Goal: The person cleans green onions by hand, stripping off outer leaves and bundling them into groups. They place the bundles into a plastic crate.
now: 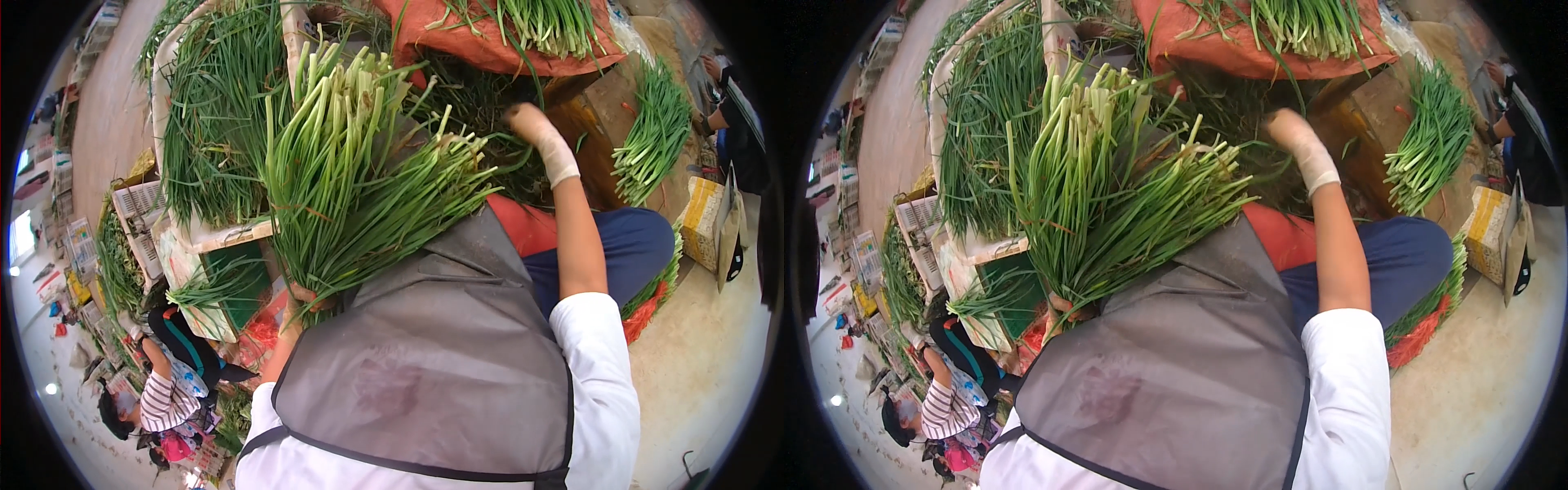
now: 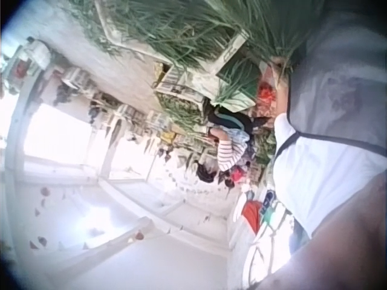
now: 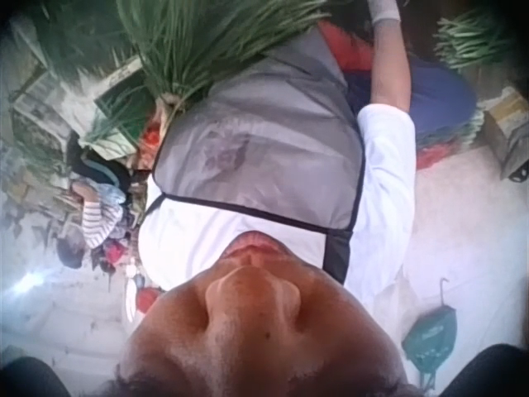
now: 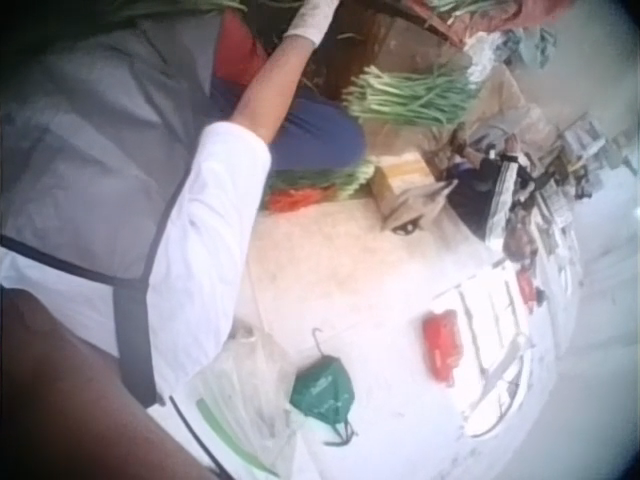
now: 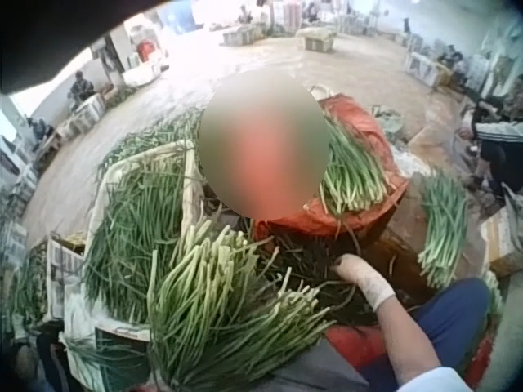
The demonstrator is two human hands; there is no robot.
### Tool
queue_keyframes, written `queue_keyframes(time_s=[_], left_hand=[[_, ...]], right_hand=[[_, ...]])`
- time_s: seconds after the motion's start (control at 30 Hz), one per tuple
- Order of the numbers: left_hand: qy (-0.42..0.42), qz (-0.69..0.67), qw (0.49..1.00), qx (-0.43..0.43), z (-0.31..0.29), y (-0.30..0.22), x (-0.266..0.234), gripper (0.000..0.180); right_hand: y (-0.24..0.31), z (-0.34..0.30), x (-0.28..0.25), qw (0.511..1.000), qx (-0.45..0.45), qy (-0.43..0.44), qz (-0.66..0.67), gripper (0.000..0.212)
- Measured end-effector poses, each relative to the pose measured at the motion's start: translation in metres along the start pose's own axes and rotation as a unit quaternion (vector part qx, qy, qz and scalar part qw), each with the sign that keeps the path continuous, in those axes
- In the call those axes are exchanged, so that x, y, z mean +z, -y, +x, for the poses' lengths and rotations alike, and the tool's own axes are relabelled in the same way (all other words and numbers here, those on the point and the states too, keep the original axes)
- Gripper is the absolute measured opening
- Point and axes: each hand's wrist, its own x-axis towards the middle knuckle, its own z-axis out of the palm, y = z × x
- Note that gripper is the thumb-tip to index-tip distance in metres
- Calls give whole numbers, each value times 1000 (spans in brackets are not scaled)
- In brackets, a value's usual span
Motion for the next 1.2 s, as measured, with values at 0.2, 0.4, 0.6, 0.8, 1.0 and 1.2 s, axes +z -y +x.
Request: queue_keyframes(time_s=[0.2,0.4,0.6,0.8,1.0,1.2], left_hand=[[-31,68,997,12,-2,-10,17,38],[-48,104,993,10,-12,-13,21,38],[-50,123,991,8,-12,-15,23,39],[-54,137,989,5,-14,-16,24,39],[-64,141,988,-2,-17,-14,24,39],[-65,134,989,-1,-19,-11,23,39]], right_hand=[[180,15,-27,959,8,65,274,80],[228,28,4,894,91,109,426,33],[135,9,-25,779,67,-109,613,25],[60,-27,-76,618,215,-337,677,19],[85,-57,-133,709,169,-478,490,23],[-9,-91,-275,676,-426,-20,601,26]])
